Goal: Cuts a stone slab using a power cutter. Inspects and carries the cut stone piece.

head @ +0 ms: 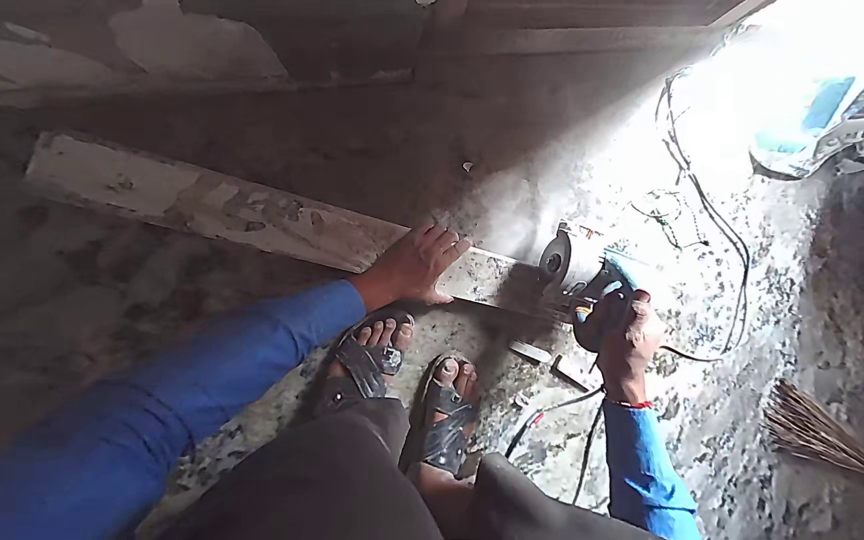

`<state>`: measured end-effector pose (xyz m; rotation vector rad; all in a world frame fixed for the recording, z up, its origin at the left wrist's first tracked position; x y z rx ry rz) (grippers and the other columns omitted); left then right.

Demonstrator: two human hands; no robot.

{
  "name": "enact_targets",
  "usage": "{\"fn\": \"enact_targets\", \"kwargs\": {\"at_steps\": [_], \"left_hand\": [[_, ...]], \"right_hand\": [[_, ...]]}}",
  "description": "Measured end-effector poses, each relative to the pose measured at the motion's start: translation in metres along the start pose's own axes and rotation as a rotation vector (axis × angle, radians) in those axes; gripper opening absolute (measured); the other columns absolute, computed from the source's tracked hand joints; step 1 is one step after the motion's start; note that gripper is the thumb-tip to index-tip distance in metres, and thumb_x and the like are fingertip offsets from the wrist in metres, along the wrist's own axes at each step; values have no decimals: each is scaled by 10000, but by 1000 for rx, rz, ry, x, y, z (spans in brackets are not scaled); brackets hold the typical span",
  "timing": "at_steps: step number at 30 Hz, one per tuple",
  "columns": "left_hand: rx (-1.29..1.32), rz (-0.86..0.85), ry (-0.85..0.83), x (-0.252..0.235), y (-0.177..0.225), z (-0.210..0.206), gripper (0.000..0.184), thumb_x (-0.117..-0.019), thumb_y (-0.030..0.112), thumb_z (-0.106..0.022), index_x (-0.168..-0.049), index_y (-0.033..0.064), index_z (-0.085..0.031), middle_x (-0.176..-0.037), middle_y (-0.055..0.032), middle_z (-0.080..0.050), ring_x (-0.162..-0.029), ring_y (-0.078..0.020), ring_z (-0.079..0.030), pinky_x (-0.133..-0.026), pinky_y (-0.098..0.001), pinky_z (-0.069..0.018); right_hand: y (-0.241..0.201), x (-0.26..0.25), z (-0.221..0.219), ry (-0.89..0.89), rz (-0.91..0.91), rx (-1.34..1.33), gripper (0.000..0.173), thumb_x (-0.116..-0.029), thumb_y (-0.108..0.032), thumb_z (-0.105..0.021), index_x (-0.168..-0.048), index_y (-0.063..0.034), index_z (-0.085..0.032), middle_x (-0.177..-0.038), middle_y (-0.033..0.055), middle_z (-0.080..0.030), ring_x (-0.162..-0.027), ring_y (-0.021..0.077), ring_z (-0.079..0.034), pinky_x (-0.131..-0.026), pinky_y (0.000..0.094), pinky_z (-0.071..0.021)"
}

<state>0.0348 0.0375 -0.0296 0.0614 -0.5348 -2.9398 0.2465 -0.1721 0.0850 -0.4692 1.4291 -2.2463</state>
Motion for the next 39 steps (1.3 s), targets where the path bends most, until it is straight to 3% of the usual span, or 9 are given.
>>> {"fn": "enact_targets", "kwargs": {"at_steps": [14,18,27,32,35,39], "left_hand": [[10,12,-41,0,0,-1,1063,-694,785,-681,-1506,126,-492,-1301,-152,-627,-1213,-342,-581,-1035,-499,-456],[23,27,-50,1,0,0,1058,-689,765,-695,-1505,123,-496,-1300,-148,-629,-1220,-343,-578,-1030,-503,-459],[10,23,-34,0,1,1,1057,-682,770,-695,-1501,129,-504,-1298,-141,-636,-1204,-337,-590,-1019,-505,-462],[19,28,-46,0,0,2,1048,-695,771,-684,-1505,131,-502,-1300,-151,-633,-1218,-342,-587,-1031,-511,-462],[21,36,-52,0,0,2,1051,-692,766,-695,-1509,136,-496,-1301,-148,-632,-1223,-339,-583,-1031,-503,-463],[20,29,-30,0,1,3,1053,-682,763,-703,-1496,125,-510,-1296,-153,-635,-1213,-344,-590,-1032,-510,-462]], "right_hand": [[-2,7,1,-13,17,27,555,-1089,-515,-274,-945,-95,-608,-608,-60,-575,-489,89,-565,-478,293,-532],[-3,8,5,46,23,62,475,-1096,-412,-299,-931,-110,-627,-622,-85,-590,-528,51,-590,-516,275,-549],[1,6,1,11,9,35,515,-1095,-456,-281,-898,-105,-602,-593,-59,-555,-485,81,-553,-479,294,-523],[-5,8,7,58,61,100,514,-1069,-507,-350,-934,-102,-636,-667,-93,-594,-595,27,-605,-590,261,-562],[-5,8,6,39,82,69,549,-1063,-570,-358,-919,-117,-633,-634,-89,-584,-551,47,-588,-542,273,-548],[-4,8,4,14,84,63,502,-1084,-489,-316,-882,-139,-614,-604,-95,-539,-524,43,-549,-518,265,-515]]}}
Point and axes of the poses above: each hand's wrist, its own x-axis away from the middle knuckle, its own z-axis out of the back of the hand, y = z × x, the point moved 10 cm from there along -x, towards the middle knuckle
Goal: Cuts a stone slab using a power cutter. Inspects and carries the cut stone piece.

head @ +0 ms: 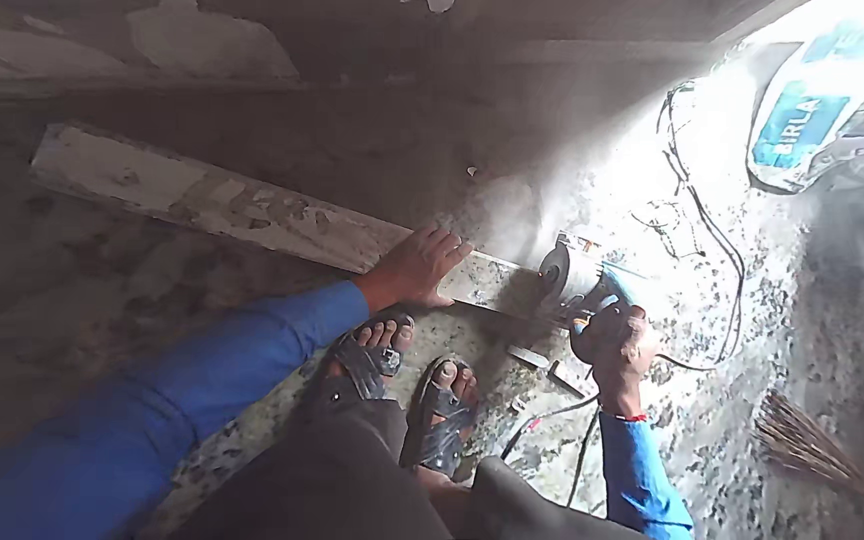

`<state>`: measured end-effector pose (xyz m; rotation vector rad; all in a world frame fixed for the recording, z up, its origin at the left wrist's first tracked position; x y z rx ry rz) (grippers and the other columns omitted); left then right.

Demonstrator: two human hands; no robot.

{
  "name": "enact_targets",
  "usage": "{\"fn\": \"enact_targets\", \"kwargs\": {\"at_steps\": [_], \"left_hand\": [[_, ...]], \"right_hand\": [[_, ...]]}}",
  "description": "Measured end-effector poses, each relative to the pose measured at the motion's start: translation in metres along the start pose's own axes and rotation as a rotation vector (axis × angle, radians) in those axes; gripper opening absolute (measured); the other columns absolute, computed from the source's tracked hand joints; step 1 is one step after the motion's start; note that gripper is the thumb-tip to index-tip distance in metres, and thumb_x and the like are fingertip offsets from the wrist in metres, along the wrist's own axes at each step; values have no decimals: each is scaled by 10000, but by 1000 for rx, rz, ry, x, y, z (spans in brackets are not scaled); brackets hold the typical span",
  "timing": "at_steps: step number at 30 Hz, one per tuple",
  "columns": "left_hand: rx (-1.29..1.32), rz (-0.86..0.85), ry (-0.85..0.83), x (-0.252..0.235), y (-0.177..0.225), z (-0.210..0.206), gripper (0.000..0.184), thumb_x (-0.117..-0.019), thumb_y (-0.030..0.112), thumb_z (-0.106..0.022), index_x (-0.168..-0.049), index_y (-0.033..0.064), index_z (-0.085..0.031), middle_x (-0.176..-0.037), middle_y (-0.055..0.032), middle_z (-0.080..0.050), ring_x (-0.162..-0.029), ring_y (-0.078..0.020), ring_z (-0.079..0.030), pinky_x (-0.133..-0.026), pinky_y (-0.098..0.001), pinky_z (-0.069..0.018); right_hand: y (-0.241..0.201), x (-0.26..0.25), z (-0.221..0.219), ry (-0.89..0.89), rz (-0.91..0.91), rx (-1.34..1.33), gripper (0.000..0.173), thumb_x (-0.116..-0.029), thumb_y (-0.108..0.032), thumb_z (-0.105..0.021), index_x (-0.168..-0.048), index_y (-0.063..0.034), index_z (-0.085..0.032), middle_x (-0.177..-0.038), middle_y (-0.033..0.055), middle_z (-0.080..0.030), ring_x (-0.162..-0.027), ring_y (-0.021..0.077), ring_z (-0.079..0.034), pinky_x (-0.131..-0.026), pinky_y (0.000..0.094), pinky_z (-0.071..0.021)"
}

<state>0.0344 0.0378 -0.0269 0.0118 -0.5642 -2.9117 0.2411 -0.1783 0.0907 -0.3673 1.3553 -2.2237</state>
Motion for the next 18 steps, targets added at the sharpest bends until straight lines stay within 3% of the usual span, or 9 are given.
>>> {"fn": "enact_targets", "kwargs": {"at_steps": [5,8,13,18], "left_hand": [[4,0,-5,-1,-1,-1,1055,-681,769,-699,-1497,128,-508,-1306,-150,-631,-1218,-343,-588,-1034,-509,-463],[9,-2,0,0,-2,-3,1060,-693,768,-683,-1513,125,-488,-1300,-147,-632,-1216,-337,-583,-1022,-500,-461],[-1,-4,-13,-1,-1,-5,1060,-697,769,-682,-1519,131,-480,-1307,-147,-629,-1221,-334,-581,-1025,-498,-459],[-5,-3,-6,-1,-1,-1,1061,-688,772,-688,-1506,124,-495,-1295,-151,-636,-1207,-338,-591,-1028,-504,-456]], "right_hand": [[3,2,1,15,-25,-10,560,-1054,-595,-354,-864,-134,-610,-592,-79,-550,-502,62,-554,-492,286,-520],[7,4,2,7,-51,-5,524,-1080,-504,-315,-910,-115,-622,-622,-79,-560,-533,61,-569,-532,281,-538],[6,5,2,-2,-45,-8,555,-1080,-526,-305,-857,-117,-607,-590,-71,-542,-495,64,-543,-491,277,-516],[4,7,3,3,-39,-10,539,-1082,-514,-304,-869,-124,-610,-605,-90,-550,-519,49,-562,-522,259,-529]]}}
Point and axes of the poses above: each hand's wrist, its own x-axis away from the middle knuckle, its own z-axis out of the back of the hand, y = z × x, the point moved 10 cm from there along -x, towards the middle knuckle
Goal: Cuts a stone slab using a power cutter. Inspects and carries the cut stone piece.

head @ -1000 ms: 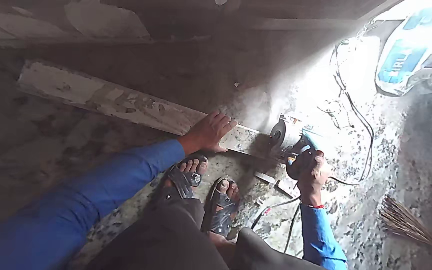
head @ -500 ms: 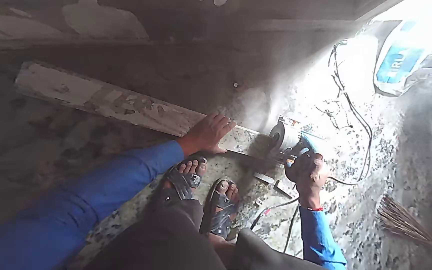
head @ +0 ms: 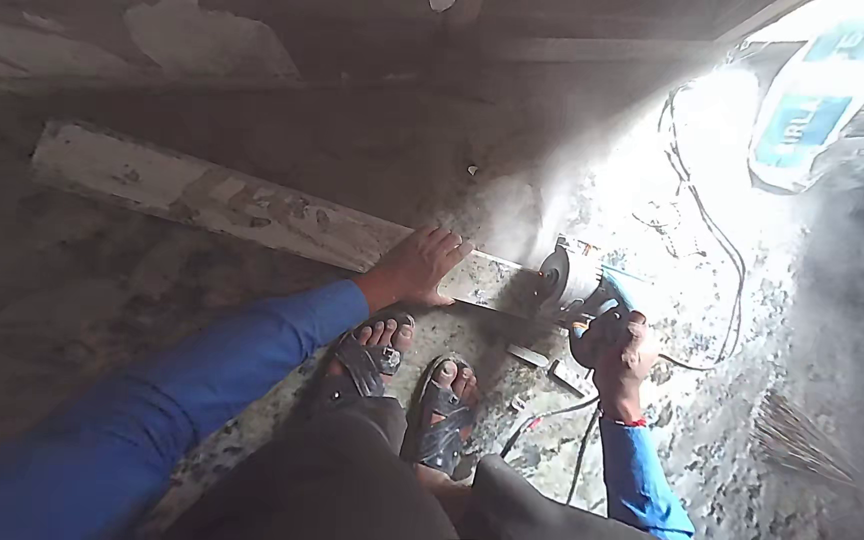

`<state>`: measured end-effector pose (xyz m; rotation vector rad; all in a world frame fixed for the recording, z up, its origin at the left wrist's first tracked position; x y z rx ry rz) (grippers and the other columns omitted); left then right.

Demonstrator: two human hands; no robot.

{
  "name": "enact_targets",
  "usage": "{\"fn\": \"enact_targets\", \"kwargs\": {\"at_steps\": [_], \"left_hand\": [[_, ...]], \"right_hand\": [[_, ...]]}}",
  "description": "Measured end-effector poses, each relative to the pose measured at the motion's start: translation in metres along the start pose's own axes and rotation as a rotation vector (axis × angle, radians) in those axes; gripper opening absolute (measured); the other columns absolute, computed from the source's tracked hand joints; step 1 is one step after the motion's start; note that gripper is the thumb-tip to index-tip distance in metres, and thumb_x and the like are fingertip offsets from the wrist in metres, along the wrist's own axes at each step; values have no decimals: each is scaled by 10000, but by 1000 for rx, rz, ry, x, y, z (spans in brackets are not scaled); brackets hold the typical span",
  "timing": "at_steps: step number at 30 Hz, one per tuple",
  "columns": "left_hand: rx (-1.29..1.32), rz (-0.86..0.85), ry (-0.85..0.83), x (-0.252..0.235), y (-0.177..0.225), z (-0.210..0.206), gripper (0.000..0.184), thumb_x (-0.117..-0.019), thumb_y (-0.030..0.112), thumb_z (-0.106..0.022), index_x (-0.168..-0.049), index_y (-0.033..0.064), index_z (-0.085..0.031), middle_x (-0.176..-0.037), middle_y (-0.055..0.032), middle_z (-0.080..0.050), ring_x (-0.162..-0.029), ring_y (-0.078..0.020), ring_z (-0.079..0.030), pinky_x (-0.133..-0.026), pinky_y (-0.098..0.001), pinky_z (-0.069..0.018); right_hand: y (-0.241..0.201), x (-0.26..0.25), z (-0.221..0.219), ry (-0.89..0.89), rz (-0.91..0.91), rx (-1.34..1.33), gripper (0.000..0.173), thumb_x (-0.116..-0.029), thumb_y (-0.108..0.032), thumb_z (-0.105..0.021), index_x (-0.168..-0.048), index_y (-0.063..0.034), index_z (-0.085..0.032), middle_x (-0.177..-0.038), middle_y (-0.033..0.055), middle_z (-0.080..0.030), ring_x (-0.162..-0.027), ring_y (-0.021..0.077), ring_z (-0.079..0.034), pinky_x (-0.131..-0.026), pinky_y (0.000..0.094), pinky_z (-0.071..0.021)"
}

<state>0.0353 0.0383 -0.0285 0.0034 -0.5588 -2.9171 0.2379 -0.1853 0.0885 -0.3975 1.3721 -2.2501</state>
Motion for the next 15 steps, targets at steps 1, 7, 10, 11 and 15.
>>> {"fn": "enact_targets", "kwargs": {"at_steps": [1,7,10,11,15], "left_hand": [[-2,1,5,0,0,0,1061,-689,776,-683,-1506,126,-496,-1294,-148,-636,-1205,-336,-591,-1027,-502,-457],[2,1,12,1,0,0,1050,-692,767,-685,-1506,130,-499,-1297,-148,-635,-1206,-338,-588,-1019,-503,-460],[-1,-2,13,1,0,0,1064,-691,772,-684,-1513,125,-490,-1293,-155,-639,-1208,-340,-590,-1027,-509,-453],[0,-1,13,1,0,-1,1064,-688,774,-681,-1510,125,-494,-1294,-155,-638,-1211,-339,-589,-1035,-507,-449],[-4,-6,4,0,0,-2,1069,-690,781,-672,-1513,123,-491,-1305,-157,-637,-1215,-341,-591,-1047,-511,-445]], "right_hand": [[1,1,-1,-7,-5,-8,551,-1077,-537,-300,-870,-125,-602,-598,-82,-541,-504,58,-551,-504,270,-521],[7,2,3,1,-4,1,605,-1047,-628,-332,-917,-116,-628,-635,-81,-578,-542,53,-580,-536,268,-539],[5,3,1,-10,-13,-12,631,-1028,-669,-344,-913,-115,-623,-632,-77,-584,-533,57,-581,-524,269,-539],[5,4,1,-14,-13,-13,629,-1031,-664,-339,-913,-115,-621,-626,-74,-577,-524,64,-573,-516,277,-534],[8,5,4,-5,3,22,649,-1039,-656,-318,-909,-101,-628,-621,-57,-584,-522,84,-585,-515,308,-546]]}}
Point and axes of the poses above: each hand's wrist, its own x-axis away from the middle knuckle, its own z-axis out of the back of the hand, y = z × x, the point moved 10 cm from there along -x, towards the middle knuckle
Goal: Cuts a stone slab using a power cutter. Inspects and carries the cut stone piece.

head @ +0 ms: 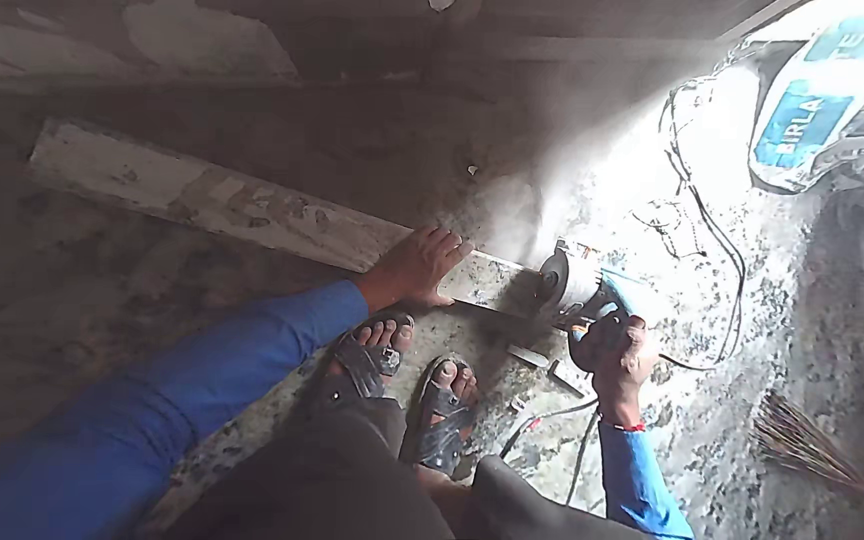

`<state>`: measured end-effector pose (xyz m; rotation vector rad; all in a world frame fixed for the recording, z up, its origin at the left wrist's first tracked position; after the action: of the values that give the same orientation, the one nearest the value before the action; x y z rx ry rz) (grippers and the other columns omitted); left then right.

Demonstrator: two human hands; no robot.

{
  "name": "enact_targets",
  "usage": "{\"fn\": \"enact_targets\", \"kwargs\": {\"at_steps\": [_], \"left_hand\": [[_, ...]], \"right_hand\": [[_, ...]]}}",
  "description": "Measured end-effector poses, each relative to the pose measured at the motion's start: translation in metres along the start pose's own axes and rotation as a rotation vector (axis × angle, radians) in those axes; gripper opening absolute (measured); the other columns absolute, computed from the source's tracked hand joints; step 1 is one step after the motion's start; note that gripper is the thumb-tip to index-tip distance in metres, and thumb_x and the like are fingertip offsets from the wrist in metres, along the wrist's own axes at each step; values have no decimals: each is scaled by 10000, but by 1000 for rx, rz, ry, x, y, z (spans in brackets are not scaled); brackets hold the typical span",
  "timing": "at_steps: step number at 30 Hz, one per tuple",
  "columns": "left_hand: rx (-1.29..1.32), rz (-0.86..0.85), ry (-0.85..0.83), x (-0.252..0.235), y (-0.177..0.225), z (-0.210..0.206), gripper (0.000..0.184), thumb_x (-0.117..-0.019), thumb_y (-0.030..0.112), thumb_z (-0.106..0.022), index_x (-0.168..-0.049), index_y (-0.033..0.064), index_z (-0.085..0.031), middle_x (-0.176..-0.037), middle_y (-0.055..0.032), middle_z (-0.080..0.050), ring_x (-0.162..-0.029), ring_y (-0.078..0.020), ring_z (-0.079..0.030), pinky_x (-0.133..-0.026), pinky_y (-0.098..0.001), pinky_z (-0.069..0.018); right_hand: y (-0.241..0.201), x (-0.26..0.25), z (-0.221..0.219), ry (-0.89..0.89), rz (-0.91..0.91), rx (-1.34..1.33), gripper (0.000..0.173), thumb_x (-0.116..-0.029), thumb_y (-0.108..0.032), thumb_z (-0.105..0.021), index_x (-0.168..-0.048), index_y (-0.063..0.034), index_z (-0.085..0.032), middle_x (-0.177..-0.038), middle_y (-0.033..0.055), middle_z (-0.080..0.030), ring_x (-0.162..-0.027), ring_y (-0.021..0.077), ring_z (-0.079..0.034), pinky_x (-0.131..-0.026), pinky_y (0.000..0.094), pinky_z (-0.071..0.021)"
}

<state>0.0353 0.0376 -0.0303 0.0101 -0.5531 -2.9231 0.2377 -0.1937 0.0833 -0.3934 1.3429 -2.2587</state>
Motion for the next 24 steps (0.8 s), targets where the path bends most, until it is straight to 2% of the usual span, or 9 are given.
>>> {"fn": "enact_targets", "kwargs": {"at_steps": [6,9,13,17,24], "left_hand": [[-4,-6,42,1,1,4,1070,-674,773,-695,-1496,114,-509,-1257,-134,-648,-1171,-325,-605,-988,-490,-481],[2,-4,47,1,1,4,1065,-671,771,-700,-1494,122,-513,-1265,-140,-647,-1177,-327,-602,-988,-490,-481],[-10,-5,30,0,1,4,1068,-681,779,-685,-1503,122,-503,-1264,-143,-644,-1172,-327,-601,-982,-489,-480],[-5,-5,32,0,0,2,1073,-681,780,-681,-1510,125,-496,-1274,-142,-642,-1181,-328,-599,-999,-492,-474],[6,8,25,1,0,2,1067,-679,770,-694,-1516,141,-488,-1293,-142,-635,-1201,-327,-592,-989,-492,-477]], "right_hand": [[-4,3,0,0,11,26,626,-1059,-612,-312,-918,-91,-628,-622,-64,-584,-523,66,-577,-516,285,-539],[-4,4,-1,-14,19,-4,633,-1041,-657,-323,-910,-111,-617,-613,-68,-578,-502,65,-569,-491,277,-528],[-5,7,2,14,29,12,599,-1060,-599,-332,-899,-109,-636,-624,-74,-591,-535,55,-590,-531,278,-547],[-2,7,-2,-16,-10,-63,621,-1034,-657,-351,-929,-109,-623,-607,-55,-575,-501,86,-575,-497,302,-540],[0,10,-2,-27,-30,-96,645,-1013,-699,-359,-906,-114,-609,-583,-47,-560,-465,104,-555,-457,315,-523]]}}
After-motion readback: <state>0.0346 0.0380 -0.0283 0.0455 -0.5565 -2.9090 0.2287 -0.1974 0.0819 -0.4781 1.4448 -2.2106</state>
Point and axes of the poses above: each hand's wrist, its own x-axis away from the middle knuckle, its own z-axis out of the back of the hand, y = z × x, the point moved 10 cm from there along -x, towards the middle knuckle
